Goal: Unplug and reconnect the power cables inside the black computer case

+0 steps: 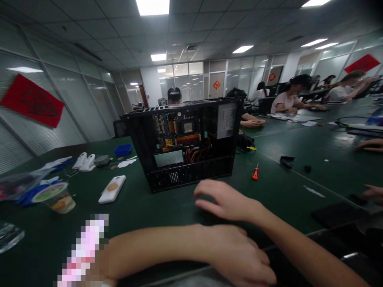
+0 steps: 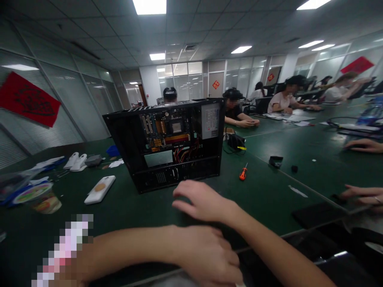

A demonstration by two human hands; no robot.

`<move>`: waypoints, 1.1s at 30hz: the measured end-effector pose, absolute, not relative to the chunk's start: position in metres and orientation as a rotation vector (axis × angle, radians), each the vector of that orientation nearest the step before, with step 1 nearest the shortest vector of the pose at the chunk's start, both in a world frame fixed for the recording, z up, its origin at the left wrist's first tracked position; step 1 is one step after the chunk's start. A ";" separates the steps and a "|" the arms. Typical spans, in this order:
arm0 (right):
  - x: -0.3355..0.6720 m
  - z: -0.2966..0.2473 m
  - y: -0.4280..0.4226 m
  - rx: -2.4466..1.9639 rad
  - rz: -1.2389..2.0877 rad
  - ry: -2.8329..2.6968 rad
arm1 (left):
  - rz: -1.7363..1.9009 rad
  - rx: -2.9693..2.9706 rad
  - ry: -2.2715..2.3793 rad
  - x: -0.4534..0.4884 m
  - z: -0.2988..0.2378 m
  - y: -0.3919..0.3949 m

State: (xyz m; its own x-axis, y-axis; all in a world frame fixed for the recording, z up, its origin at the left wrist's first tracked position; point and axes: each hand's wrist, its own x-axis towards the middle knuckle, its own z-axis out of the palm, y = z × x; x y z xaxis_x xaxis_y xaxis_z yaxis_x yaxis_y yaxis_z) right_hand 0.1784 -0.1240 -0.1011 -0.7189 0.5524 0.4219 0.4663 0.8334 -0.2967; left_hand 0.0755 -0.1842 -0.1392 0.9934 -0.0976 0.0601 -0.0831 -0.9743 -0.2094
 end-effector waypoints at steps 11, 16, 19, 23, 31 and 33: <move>0.217 -0.154 -0.017 -1.525 -0.798 -2.156 | -1.062 -2.320 -1.249 -0.038 -0.112 -0.002; 0.209 -0.143 -0.032 -1.588 -0.755 -2.209 | -1.126 -2.171 -1.432 -0.033 -0.120 0.015; 0.201 -0.137 -0.043 -1.608 -0.741 -2.219 | -1.165 -2.126 -1.612 -0.033 -0.114 0.023; 0.181 -0.133 -0.064 -1.614 -0.767 -2.228 | -1.230 -2.113 -1.843 -0.051 -0.107 0.039; 0.126 -0.115 -0.098 -1.280 -0.860 -2.528 | -1.323 -2.127 -1.830 -0.098 -0.111 0.066; 0.107 -0.111 -0.103 -1.229 -0.807 -2.552 | -1.362 -2.136 -1.824 -0.111 -0.112 0.072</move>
State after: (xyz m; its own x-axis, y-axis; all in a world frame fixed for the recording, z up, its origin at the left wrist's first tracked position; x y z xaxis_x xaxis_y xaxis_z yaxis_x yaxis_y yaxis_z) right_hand 0.1071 -0.1033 -0.1114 -0.6359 0.6629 0.3952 0.7696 0.5061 0.3893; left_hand -0.1107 0.0716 -0.1116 -0.0633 0.7907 0.6089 0.8083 -0.3172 0.4959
